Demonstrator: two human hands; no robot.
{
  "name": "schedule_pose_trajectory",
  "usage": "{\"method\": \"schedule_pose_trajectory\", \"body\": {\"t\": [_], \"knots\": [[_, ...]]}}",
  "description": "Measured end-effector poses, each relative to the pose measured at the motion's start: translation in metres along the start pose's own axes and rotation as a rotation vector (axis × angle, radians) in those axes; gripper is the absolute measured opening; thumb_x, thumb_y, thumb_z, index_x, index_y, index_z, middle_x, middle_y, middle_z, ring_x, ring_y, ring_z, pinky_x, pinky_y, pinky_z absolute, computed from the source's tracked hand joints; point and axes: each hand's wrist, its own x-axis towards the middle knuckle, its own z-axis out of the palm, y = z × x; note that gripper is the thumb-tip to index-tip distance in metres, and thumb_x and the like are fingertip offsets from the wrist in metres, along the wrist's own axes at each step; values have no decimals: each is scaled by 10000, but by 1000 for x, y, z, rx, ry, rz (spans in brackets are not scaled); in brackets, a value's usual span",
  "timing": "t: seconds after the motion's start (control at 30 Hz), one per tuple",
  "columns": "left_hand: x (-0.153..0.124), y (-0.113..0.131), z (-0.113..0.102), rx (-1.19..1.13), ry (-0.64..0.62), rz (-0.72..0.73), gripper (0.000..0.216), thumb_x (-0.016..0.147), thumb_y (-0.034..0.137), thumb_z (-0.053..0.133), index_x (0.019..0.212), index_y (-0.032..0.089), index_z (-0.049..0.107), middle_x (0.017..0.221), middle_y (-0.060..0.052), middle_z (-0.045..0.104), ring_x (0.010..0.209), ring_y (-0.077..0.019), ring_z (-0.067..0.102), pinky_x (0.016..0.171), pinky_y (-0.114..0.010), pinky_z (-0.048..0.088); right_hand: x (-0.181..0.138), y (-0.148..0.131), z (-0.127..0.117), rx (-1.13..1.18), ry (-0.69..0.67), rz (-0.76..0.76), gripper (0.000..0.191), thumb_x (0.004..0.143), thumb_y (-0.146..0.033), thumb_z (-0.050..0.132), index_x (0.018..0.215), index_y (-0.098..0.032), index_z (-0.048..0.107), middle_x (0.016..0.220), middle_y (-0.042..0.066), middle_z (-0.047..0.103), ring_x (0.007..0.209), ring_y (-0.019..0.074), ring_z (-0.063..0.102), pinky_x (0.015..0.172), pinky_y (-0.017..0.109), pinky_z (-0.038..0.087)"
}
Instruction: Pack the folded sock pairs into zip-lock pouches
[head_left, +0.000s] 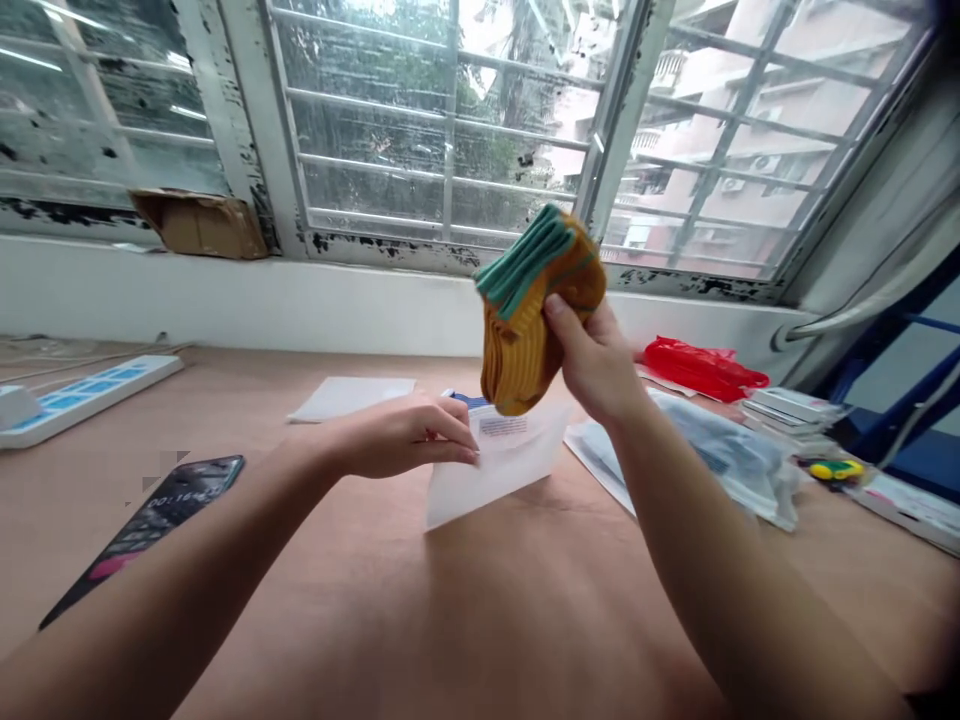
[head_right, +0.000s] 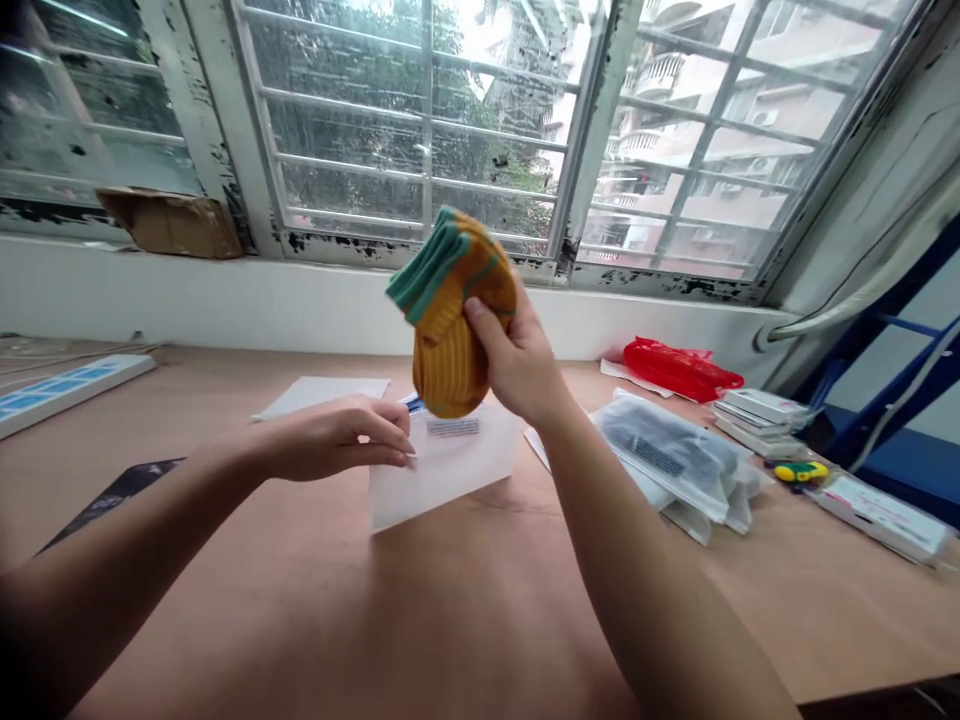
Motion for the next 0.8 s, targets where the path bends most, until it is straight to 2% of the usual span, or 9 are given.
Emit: {"method": "schedule_pose_trajectory", "body": {"t": [0.13, 0.3, 0.4, 0.5, 0.6, 0.67, 0.73, 0.8], "knots": [[0, -4, 1, 6, 6, 14, 241, 941, 358, 538, 964, 273, 762, 912, -49, 651, 823, -168, 576, 723, -269, 444, -25, 0, 5, 48, -201, 50, 323, 980, -469, 406, 1230, -271, 458, 1119, 24, 627, 1034, 181, 613, 851, 321, 547], [2, -10, 9, -25, 59, -13, 185, 898, 346, 602, 970, 276, 757, 954, -50, 659, 858, -179, 588, 701, -266, 463, -39, 4, -13, -78, -472, 125, 189, 928, -341, 504, 1086, -238, 512, 926, 1, 646, 844, 166, 600, 742, 275, 495], [4, -15, 23, -62, 219, -26, 140, 876, 305, 621, 923, 233, 731, 1008, -57, 631, 880, -175, 588, 674, -253, 469, -37, 3, -26, -203, -561, 175, 141, 884, -316, 542, 989, -223, 542, 818, -15, 629, 725, 147, 561, 640, 242, 443], [5, -23, 44, -101, 472, -67, 110, 869, 279, 613, 866, 200, 691, 1071, -73, 603, 964, -192, 577, 696, -258, 475, -31, -1, -32, -244, -630, 228, 160, 847, -317, 560, 970, -215, 565, 797, -16, 636, 678, 141, 552, 594, 229, 415], [7, -33, 67, -320, 707, -157, 189, 825, 301, 669, 979, 197, 638, 1090, -77, 615, 922, -187, 606, 703, -271, 490, -27, -5, -30, -244, -713, 279, 207, 785, -284, 580, 975, -207, 612, 811, -11, 653, 695, 152, 564, 594, 234, 412], [8, -39, 79, -580, 775, -236, 289, 816, 358, 683, 1035, 186, 606, 957, -60, 664, 787, -169, 631, 658, -270, 499, -26, -6, -26, -250, -768, 319, 220, 751, -268, 582, 950, -201, 650, 799, -8, 657, 699, 161, 565, 594, 241, 404], [9, -43, 87, -782, 800, -301, 308, 811, 422, 684, 974, 165, 630, 806, -41, 686, 697, -164, 633, 621, -266, 497, -27, -7, -21, -253, -810, 359, 224, 733, -284, 595, 920, -196, 680, 770, -4, 656, 687, 166, 561, 589, 250, 393], [10, -44, 90, -867, 836, -326, 314, 798, 453, 694, 884, 153, 670, 743, -38, 698, 686, -168, 633, 620, -262, 496, -28, -8, -15, -255, -829, 380, 236, 727, -319, 615, 909, -194, 697, 751, 0, 652, 676, 166, 552, 586, 255, 382]]}}
